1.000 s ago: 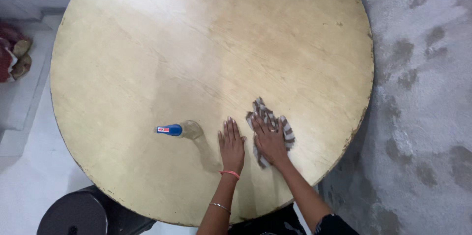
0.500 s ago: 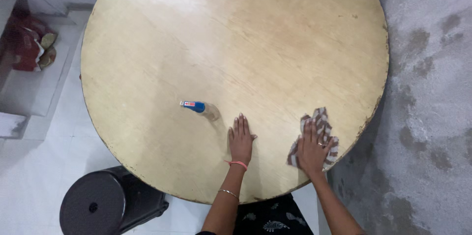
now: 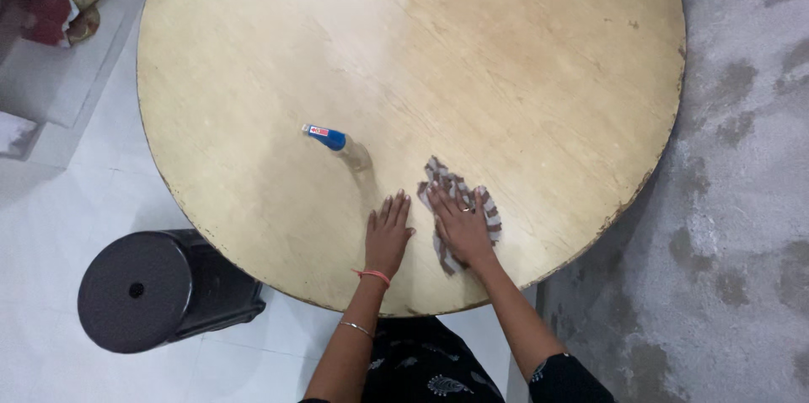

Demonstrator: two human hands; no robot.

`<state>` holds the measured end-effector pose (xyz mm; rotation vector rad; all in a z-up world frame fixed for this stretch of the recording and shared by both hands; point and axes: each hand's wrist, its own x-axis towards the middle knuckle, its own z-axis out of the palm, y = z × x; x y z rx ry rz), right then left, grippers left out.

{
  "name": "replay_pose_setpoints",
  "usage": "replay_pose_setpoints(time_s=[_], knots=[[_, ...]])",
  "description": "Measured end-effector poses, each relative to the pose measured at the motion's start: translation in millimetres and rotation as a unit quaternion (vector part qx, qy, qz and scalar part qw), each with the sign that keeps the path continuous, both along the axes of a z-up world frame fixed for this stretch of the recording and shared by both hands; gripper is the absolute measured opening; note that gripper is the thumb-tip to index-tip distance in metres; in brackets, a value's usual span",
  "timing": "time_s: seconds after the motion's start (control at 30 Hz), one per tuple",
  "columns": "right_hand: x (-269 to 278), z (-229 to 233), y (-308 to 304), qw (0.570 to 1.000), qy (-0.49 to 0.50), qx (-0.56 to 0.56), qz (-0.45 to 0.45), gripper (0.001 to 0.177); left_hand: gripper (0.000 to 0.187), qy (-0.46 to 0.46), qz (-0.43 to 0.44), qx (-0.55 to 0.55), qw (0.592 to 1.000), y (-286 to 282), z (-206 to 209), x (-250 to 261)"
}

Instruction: The person wipes a large, round, light-colored table with a cloth. They use a spray bottle to apply liquid to the surface and continue wiping in circular and sweeping motions across the entire tabletop.

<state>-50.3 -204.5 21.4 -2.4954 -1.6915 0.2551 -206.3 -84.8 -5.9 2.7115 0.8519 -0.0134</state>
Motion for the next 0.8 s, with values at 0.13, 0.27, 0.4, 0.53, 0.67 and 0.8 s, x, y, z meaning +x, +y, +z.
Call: replay_pose_setpoints(time_s=[0.13, 0.27, 0.4, 0.53, 0.67, 0.8], knots=[[1.9, 1.3, -9.8, 0.996, -0.011, 0.03, -0.085, 0.065, 0.084, 0.021, -0.001, -0.012, 1.0, 2.8, 9.3, -13.9], [-33.6, 2.0, -27.3, 0.99, -0.011, 0.038, -0.136, 0.067, 0.093, 0.029, 0.045, -0.031, 0.998, 4.8, 20.7, -27.7], [-66.5, 3.3, -22.4, 0.996, -0.048, 0.067, -0.014, 0.067, 0.103, 0.038, 0.129, -0.063, 0.989, 21.2, 19.8, -46.0], [-98.5, -7.8, 16.7, 0.99, 0.043, -0.017, 0.134, 0.064, 0.076, -0.016, 0.07, 0.034, 0.997, 48.9, 1.3, -78.8], [-136.0, -27.2, 84.0, 0.977, 0.063, 0.054, 0.197, 0.059, 0.069, 0.012, 0.076, 0.066, 0.995, 91.5, -17.4, -106.0], [-160.3, -45.8, 151.9, 0.976, 0.046, 0.096, 0.19, 0.057, 0.071, 0.036, 0.081, 0.06, 0.994, 154.8, -23.4, -131.0]])
